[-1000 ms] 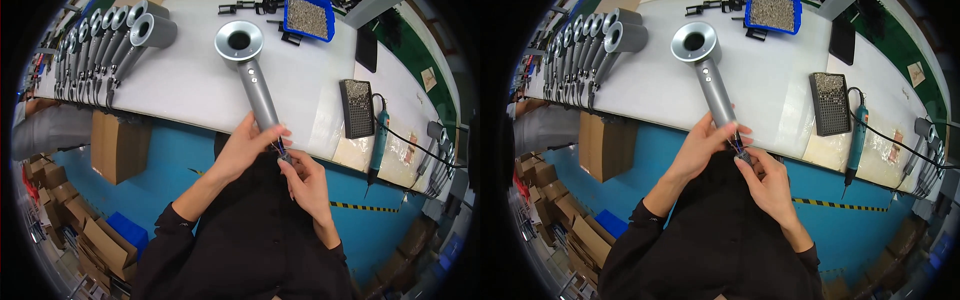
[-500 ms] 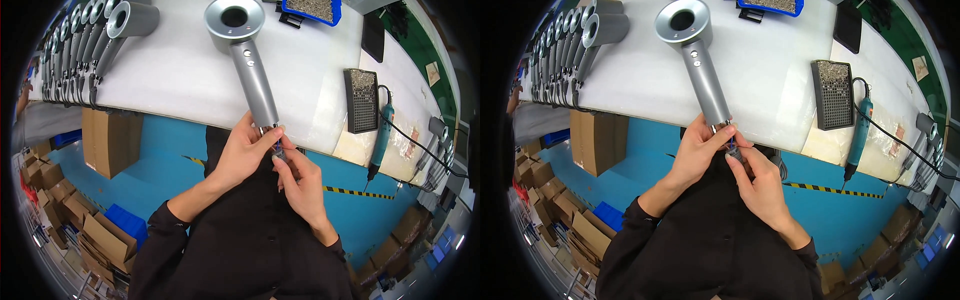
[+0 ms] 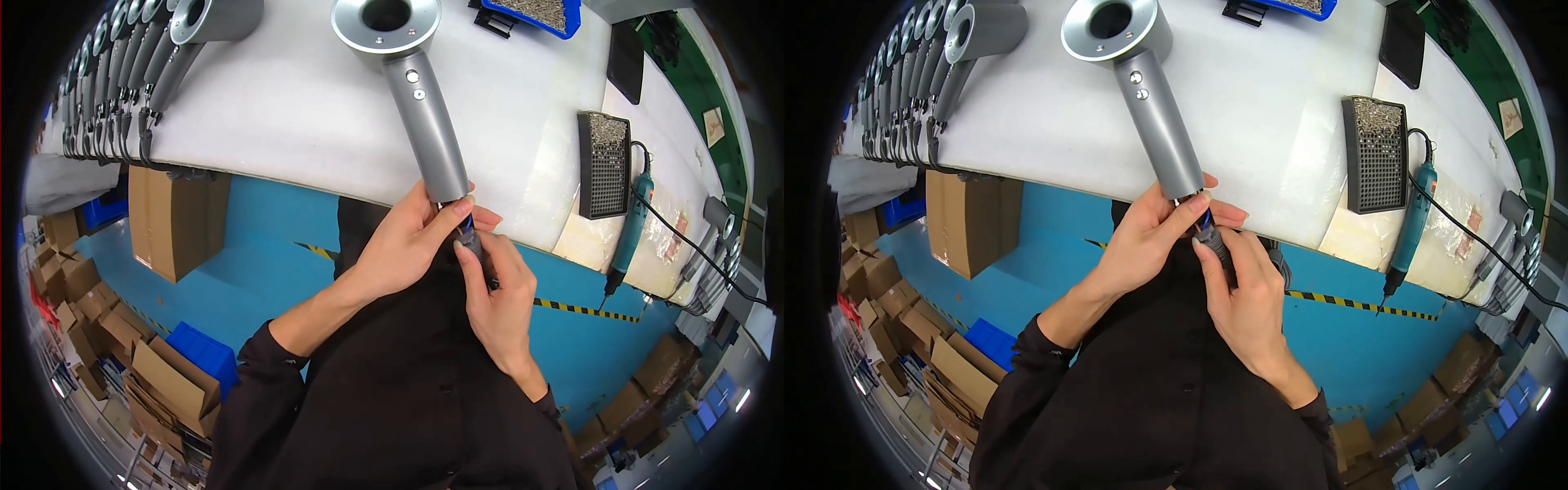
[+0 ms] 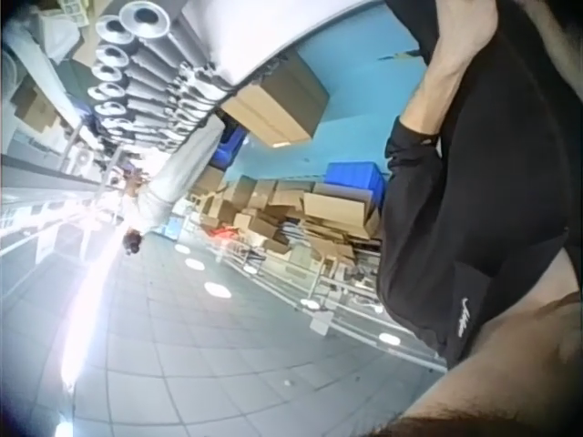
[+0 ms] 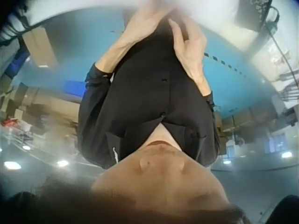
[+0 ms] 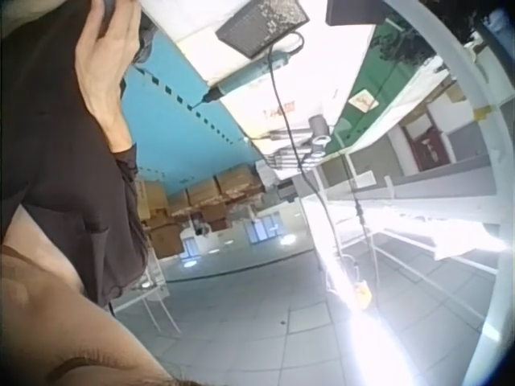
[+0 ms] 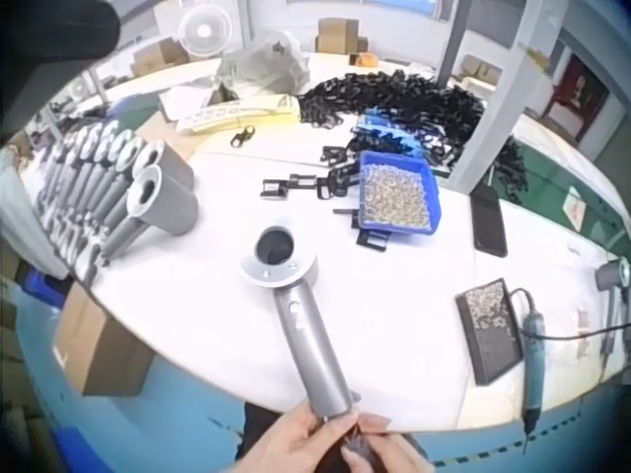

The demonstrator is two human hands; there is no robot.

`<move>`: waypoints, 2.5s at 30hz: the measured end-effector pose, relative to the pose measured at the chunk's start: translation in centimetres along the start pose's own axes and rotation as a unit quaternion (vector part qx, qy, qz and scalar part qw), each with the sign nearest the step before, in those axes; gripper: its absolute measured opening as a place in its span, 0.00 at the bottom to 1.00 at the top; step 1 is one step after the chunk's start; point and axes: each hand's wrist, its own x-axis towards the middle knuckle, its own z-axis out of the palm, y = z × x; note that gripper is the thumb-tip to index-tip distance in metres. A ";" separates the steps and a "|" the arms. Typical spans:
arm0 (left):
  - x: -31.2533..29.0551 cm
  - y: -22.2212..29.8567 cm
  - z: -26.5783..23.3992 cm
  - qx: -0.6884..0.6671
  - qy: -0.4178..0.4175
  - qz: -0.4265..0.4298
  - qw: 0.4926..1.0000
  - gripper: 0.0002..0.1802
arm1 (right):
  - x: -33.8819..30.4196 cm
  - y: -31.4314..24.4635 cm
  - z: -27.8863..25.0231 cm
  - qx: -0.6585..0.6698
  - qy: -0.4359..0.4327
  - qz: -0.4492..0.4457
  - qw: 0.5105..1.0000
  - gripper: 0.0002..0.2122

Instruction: Assembling components and using an electric screwdriver to secure parts of a hair dryer on a production line.

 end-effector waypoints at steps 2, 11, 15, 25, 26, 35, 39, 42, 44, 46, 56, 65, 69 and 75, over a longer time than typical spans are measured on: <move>-0.2 0.1 0.0 -0.011 0.001 0.002 1.000 0.15 | -0.2 -0.1 -0.1 0.021 -0.003 0.024 0.999 0.09; -0.1 0.3 -0.6 -0.011 -0.044 -0.014 0.999 0.17 | -0.1 0.5 -1.7 0.268 -0.122 0.192 0.936 0.07; -0.4 0.2 -0.7 0.020 -0.039 -0.007 0.999 0.16 | -0.5 0.4 -0.4 0.157 -0.032 0.130 0.978 0.08; -0.5 0.8 -1.4 0.031 0.017 0.000 0.999 0.16 | 0.7 -1.5 2.4 -0.108 0.054 -0.079 0.990 0.07; -0.9 0.1 -1.3 0.026 0.028 0.002 0.999 0.16 | 0.2 -1.0 2.4 -0.034 0.041 -0.043 0.998 0.08; 0.9 -1.3 -0.7 0.042 -0.017 0.058 0.997 0.12 | 0.8 0.5 2.0 -0.078 0.113 -0.082 0.987 0.08; 0.9 -1.4 -0.8 -0.003 -0.005 0.088 0.996 0.12 | 1.7 0.8 1.5 -0.009 0.012 0.002 1.000 0.09; 0.9 -1.2 -1.2 -0.037 -0.010 0.069 0.997 0.13 | 2.0 1.0 0.9 0.183 -0.049 0.146 0.971 0.08; 1.0 -1.7 -0.6 -0.063 -0.008 0.071 0.995 0.13 | 2.1 1.5 0.9 0.116 -0.042 0.071 0.990 0.07; 0.9 -2.4 0.3 -0.109 0.039 0.071 0.991 0.15 | 2.1 0.9 0.8 0.108 -0.029 0.074 0.991 0.07; -0.5 -0.9 -0.5 0.080 0.087 0.059 0.991 0.19 | 2.1 0.6 2.2 -0.065 0.043 -0.112 0.991 0.08; 1.6 -0.7 0.3 -0.034 0.080 0.051 0.995 0.17 | 4.2 3.0 0.6 0.097 -0.082 0.071 0.989 0.10; 1.7 -0.6 0.2 -0.044 0.040 0.056 0.997 0.15 | 4.7 1.1 0.4 0.020 -0.038 -0.029 0.999 0.08; 0.4 0.8 1.4 0.003 0.027 0.037 0.999 0.19 | 4.2 -0.6 -2.4 -0.023 -0.090 -0.060 0.994 0.08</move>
